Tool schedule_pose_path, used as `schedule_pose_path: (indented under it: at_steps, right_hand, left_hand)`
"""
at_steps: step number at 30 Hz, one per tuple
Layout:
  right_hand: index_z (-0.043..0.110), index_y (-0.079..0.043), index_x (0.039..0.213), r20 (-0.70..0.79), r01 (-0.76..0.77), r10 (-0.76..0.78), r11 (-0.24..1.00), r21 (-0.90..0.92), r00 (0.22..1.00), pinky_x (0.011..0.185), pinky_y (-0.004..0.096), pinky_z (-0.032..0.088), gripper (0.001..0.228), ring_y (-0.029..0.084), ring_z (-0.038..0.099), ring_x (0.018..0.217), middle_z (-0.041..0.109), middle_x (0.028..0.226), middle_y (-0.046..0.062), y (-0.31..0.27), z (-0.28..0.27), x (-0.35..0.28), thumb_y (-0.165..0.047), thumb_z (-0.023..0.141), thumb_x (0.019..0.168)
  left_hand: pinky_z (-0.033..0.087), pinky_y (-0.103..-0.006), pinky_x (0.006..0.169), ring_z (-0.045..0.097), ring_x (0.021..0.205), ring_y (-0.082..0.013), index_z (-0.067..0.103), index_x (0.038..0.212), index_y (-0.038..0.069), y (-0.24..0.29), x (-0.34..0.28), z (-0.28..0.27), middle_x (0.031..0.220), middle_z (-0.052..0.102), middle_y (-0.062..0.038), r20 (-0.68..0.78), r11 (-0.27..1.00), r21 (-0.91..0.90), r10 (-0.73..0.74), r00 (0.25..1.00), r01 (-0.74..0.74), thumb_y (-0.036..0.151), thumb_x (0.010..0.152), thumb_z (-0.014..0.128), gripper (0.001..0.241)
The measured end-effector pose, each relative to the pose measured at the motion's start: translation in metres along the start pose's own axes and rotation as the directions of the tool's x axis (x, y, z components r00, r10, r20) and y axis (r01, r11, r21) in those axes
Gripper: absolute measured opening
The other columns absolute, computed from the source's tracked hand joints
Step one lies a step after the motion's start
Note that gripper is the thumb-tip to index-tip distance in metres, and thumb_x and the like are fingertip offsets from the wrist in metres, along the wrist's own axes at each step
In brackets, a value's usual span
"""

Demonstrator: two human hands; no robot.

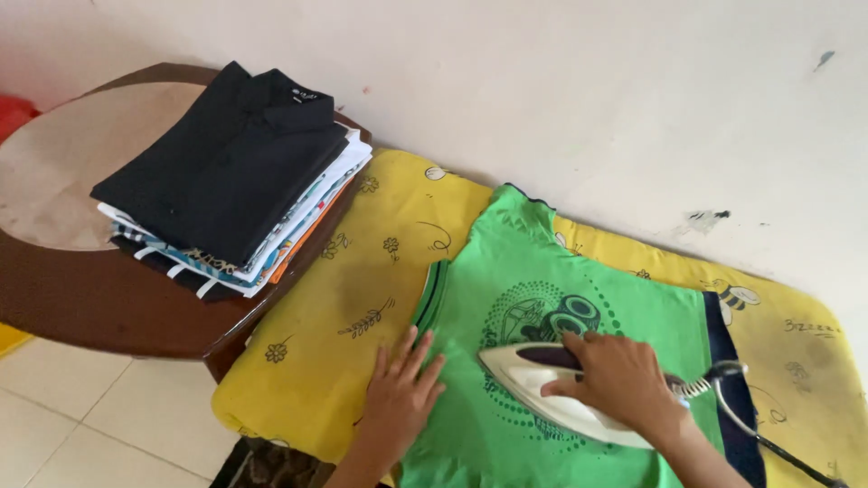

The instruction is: The person irons a green t-shirt on a yellow ironing board, smoothing the fabric with their hands and using an electric iron. They flip the shirt to iron the back and then fold it neatly.

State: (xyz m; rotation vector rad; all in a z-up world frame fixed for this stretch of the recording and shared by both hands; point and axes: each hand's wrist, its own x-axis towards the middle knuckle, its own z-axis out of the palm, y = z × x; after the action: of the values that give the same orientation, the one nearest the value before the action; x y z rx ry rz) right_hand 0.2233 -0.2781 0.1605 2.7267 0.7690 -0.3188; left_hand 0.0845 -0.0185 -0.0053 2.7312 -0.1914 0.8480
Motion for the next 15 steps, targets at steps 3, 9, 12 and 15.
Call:
schedule_pose_path:
  at_steps: [3,9,12,15]
  right_hand:
    - [0.064,-0.024,0.099,-0.105,0.046,-0.046,0.999,-0.005,0.993,0.065,0.049,0.061,0.073,0.027,0.073,0.079,0.071,0.094,-0.002,-0.001,0.022,-0.014,-0.094,0.061,0.077]
    - [0.060,-0.020,0.095,-0.258,0.105,-0.111,0.994,-0.036,0.960,0.042,0.039,0.054,0.069,0.019,0.066,0.059,0.066,0.080,0.000,-0.026,0.009,0.050,-0.087,0.045,0.089]
    - [0.063,-0.014,0.098,-0.201,-0.037,0.044,0.998,0.041,0.979,0.041,0.033,0.056,0.074,0.018,0.065,0.055,0.067,0.076,0.003,-0.032,-0.037,0.111,-0.084,0.040,0.093]
    - [0.072,-0.010,0.100,-0.190,-0.162,0.184,0.979,0.124,0.965,0.060,0.041,0.058,0.072,0.030,0.071,0.076,0.072,0.085,0.009,-0.021,-0.057,0.178,-0.080,0.054,0.090]
  left_hand:
    - [0.029,-0.0644,0.116,0.034,0.150,-0.0363,0.064,0.140,0.011,0.022,-0.024,0.013,0.159,0.046,-0.013,-0.051,0.993,-0.102,0.056,0.997,-0.061,0.049,0.106,0.052,0.053]
    - [0.041,-0.0501,0.112,0.045,0.147,-0.0300,0.058,0.147,0.012,0.018,-0.081,0.066,0.157,0.049,-0.012,-0.075,0.995,-0.022,0.092,0.993,-0.094,0.060,0.106,0.052,0.063]
    - [0.040,-0.0491,0.113,0.046,0.146,-0.0302,0.060,0.145,0.011,0.030,-0.070,0.031,0.157,0.051,-0.011,-0.048,0.989,-0.144,0.022,0.999,-0.029,0.048,0.104,0.064,0.055]
    - [0.038,-0.0488,0.117,0.045,0.147,-0.0325,0.057,0.147,0.008,0.033,-0.063,0.013,0.157,0.050,-0.013,-0.019,0.977,-0.212,0.027,0.999,-0.030,0.041,0.104,0.065,0.055]
